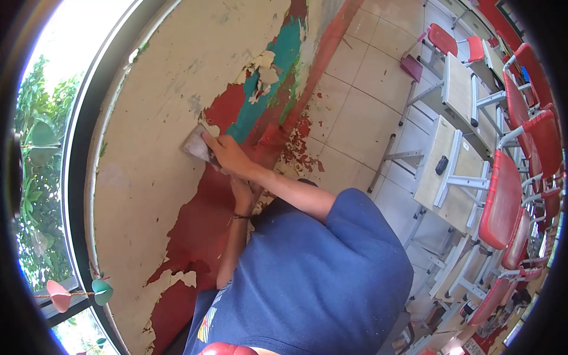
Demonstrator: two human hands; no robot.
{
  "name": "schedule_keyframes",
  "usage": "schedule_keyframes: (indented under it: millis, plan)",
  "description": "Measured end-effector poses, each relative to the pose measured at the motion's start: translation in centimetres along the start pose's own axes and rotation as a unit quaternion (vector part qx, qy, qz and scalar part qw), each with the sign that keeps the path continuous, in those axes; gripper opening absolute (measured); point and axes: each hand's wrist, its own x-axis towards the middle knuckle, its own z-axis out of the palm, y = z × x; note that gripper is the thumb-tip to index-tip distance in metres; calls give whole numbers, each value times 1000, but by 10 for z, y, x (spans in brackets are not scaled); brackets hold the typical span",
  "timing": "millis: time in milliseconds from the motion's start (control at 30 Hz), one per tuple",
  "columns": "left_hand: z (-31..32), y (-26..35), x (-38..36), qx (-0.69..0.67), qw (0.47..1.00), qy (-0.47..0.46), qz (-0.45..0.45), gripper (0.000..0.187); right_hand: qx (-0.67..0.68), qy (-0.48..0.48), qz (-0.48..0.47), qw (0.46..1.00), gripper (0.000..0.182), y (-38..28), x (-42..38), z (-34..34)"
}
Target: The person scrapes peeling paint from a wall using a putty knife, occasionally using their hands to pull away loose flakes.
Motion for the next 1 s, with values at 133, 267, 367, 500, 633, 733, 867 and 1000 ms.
schedule_keyframes:
  millis: [133,267,367,500,633,733,867,1000]
  plan:
    - [-3,-4,3,-59,998,-20,-26,54,-1,5,-16,1000,55,-8,5,-2]
    - [12,12,-17,-4,998,-30,-56,55,12,-4,5,1000,55,-2,-3,-4]
    - [9,4,2,6,999,13,-40,55,5,9,-5,1000,53,-10,3,-2]
    - [5,-2,5,-5,999,-1,-50,55,13,12,4,1000,54,-14,2,-5]
    - [36,43,-24,124,990,68,16,54,-10,20,27,999,54,-4,-2,2]
    - [27,44,-8,38,999,27,14,55,11,23,2,1000,54,-10,8,2]
    - [28,49,-13,30,999,17,8,56,49,12,-2,999,53,-8,4,4]
    - [45,64,-24,88,993,70,29,54,-19,27,0,999,55,-6,3,6]
